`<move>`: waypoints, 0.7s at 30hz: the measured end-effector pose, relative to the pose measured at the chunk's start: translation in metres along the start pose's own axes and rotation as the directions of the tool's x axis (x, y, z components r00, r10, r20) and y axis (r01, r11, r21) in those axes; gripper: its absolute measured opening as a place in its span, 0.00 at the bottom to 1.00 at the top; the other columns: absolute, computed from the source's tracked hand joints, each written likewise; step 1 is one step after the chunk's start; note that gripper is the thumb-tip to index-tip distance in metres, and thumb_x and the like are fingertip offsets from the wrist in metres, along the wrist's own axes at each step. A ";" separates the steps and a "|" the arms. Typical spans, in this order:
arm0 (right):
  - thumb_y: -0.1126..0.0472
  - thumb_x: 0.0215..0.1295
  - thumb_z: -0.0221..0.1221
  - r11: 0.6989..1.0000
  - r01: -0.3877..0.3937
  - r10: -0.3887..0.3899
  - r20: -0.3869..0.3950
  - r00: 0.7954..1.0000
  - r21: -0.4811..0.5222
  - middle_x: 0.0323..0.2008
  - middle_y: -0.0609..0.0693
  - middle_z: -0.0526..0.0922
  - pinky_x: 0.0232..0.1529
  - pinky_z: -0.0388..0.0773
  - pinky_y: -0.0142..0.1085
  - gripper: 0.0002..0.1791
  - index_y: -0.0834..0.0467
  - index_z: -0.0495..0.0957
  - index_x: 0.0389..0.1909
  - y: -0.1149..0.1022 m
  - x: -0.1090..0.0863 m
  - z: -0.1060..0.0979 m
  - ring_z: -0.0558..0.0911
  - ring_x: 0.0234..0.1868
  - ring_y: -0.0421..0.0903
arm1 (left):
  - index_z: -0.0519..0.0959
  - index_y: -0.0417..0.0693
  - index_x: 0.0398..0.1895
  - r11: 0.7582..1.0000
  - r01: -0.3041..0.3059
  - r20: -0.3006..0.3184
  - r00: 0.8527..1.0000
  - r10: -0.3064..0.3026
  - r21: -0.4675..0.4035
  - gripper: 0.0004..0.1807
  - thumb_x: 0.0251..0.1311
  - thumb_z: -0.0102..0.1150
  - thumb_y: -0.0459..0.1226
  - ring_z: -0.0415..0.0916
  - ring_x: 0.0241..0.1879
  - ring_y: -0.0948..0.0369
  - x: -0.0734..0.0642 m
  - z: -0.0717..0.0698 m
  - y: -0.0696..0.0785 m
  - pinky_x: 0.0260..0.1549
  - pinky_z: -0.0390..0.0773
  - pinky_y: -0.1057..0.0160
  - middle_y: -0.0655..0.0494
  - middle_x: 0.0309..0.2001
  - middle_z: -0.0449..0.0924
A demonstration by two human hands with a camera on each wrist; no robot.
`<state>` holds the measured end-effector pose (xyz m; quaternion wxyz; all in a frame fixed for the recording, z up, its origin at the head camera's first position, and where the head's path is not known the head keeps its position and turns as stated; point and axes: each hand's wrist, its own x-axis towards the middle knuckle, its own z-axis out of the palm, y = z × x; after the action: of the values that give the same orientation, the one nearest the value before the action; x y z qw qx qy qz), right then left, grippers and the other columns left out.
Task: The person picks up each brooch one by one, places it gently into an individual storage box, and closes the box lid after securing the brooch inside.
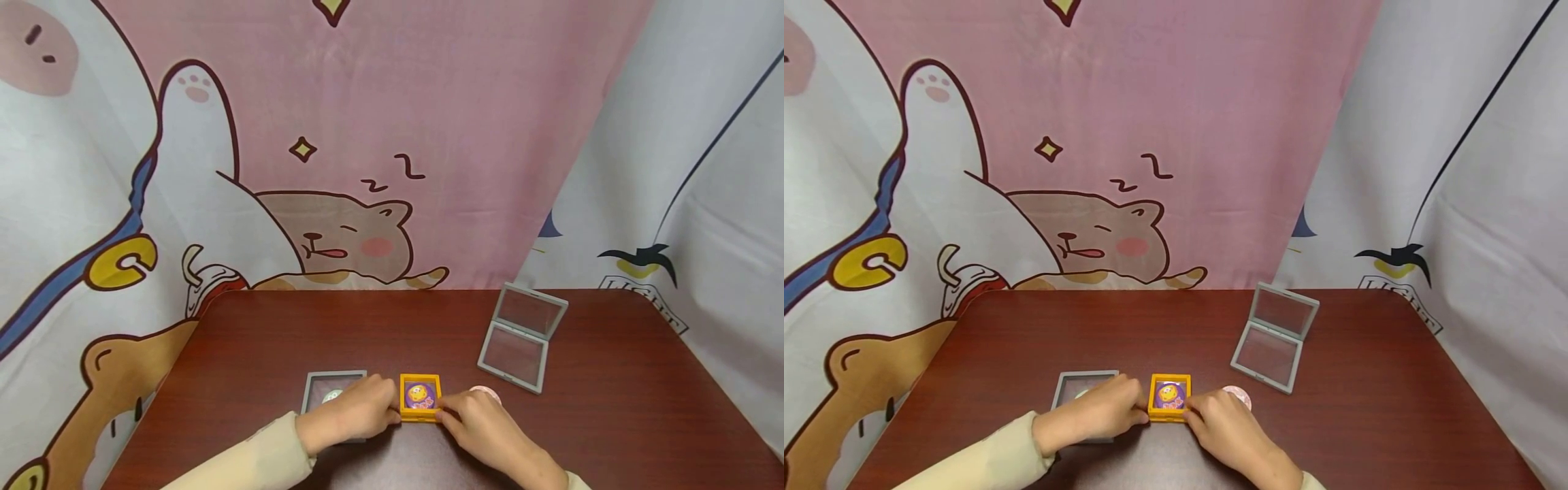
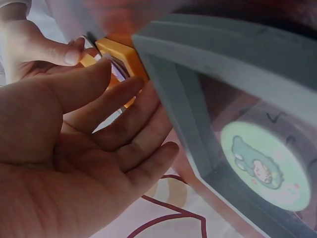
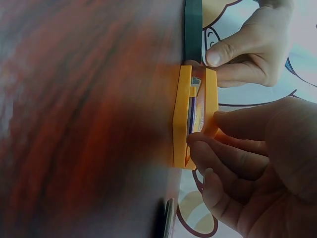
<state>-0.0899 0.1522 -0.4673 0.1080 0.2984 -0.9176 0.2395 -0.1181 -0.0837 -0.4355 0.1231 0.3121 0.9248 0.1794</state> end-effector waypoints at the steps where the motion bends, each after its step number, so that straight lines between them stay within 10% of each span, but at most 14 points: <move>1: 0.61 0.62 0.73 1.000 0.004 -0.004 -0.001 1.000 0.001 0.27 0.34 0.86 0.39 0.75 0.43 0.04 0.49 0.88 0.32 0.000 0.000 0.000 0.79 0.29 0.27 | 0.83 0.54 0.15 1.000 0.010 0.009 1.000 -0.010 -0.007 0.16 0.61 0.74 0.37 0.59 0.15 0.71 -0.001 -0.001 0.001 0.17 0.64 0.69 0.72 0.12 0.68; 21: 0.66 0.65 0.70 0.993 0.019 -0.029 0.082 0.996 0.116 0.26 0.36 0.84 0.26 0.74 0.27 0.07 0.52 0.85 0.30 0.005 -0.002 0.001 0.74 0.27 0.26 | 0.74 0.54 0.14 0.999 0.054 -0.073 0.996 -0.054 -0.004 0.22 0.65 0.71 0.39 0.61 0.15 0.69 -0.002 0.009 0.006 0.16 0.66 0.67 0.66 0.12 0.64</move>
<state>-0.0915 0.1558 -0.4706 0.0553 0.3250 -0.9022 0.2781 -0.1107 -0.0784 -0.4407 0.0942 0.2802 0.9366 0.1883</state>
